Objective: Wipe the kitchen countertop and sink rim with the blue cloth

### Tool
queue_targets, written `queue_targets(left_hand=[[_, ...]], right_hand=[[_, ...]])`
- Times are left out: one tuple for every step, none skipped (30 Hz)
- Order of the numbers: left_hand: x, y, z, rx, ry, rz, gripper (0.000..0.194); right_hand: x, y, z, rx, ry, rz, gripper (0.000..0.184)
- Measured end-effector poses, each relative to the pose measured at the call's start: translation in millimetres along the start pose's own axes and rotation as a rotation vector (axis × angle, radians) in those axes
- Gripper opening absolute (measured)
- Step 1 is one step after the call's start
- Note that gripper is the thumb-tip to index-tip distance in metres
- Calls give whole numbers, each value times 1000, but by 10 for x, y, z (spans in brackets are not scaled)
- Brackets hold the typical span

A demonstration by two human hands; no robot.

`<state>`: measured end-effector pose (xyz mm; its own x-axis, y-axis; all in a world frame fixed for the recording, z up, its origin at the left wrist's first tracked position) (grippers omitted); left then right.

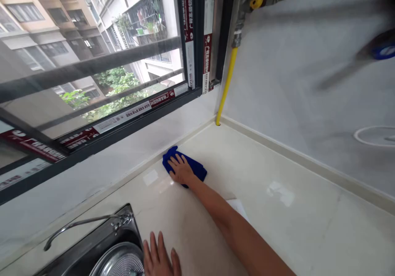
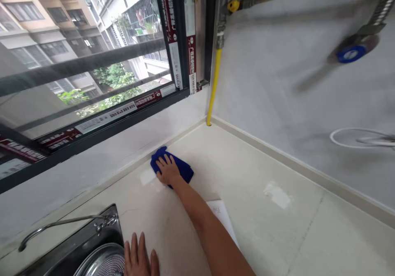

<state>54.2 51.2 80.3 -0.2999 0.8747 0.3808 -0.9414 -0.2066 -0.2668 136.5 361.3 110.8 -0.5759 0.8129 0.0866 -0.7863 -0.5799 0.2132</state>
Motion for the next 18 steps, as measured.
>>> queue_targets(left_hand=[[-8, 9, 5, -8, 4, 18, 53], [-16, 18, 10, -20, 7, 34, 53], [-20, 28, 14, -35, 10, 51, 53], [-22, 37, 16, -53, 12, 66, 53], [-22, 47, 17, -75, 11, 79, 53], [-24, 57, 16, -101, 8, 88, 53], [-29, 72, 11, -129, 2, 96, 53], [-44, 91, 3, -157, -2, 101, 53], [-71, 116, -12, -187, 0, 103, 52], [-113, 147, -33, -218, 12, 100, 52], [-173, 187, -54, -251, 29, 98, 52], [-252, 237, -74, -283, 51, 95, 52], [-348, 302, -83, -316, 65, 92, 52], [-459, 386, -75, -346, 60, 93, 52], [-581, 490, -58, -371, 50, 97, 52], [-714, 625, -21, -387, 10, 118, 52], [-854, 772, 7, -402, -8, 135, 52], [-1000, 937, 55, -407, -61, 150, 51]], right_hand=[[-37, 188, -28, 19, 4, 39, 63], [-80, 369, -54, 40, 6, 77, 63], [-132, 541, -77, 63, 8, 113, 63], [-191, 700, -96, 85, 9, 147, 63], [-257, 843, -111, 106, 10, 177, 63], [-329, 967, -123, 124, 12, 200, 63], [-408, 1074, -131, 140, 16, 220, 62], [-491, 1166, -136, 153, 21, 237, 63], [-580, 1244, -138, 162, 27, 252, 63], [-673, 1310, -138, 167, 34, 265, 63], [-770, 1368, -137, 169, 41, 276, 63], [-870, 1421, -133, 169, 48, 287, 63], [-972, 1468, -130, 168, 55, 293, 63], [-1076, 1512, -129, 165, 63, 295, 64], [-1180, 1555, -131, 161, 71, 294, 64], [-1284, 1597, -135, 155, 75, 291, 64], [-1388, 1640, -142, 147, 76, 286, 64], [-1492, 1681, -155, 136, 75, 281, 65]])
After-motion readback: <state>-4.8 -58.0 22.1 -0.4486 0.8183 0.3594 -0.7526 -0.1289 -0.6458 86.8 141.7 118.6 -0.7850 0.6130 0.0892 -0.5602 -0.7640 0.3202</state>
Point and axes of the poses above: each hand's wrist, its own x-axis towards the middle knuckle, its own z-axis out of the back of the hand, y = z × x, the point moved 6 cm from there along x, towards the middle knuckle, and after that the axes turned 6 degrees about -x, right-handed, at the moved point
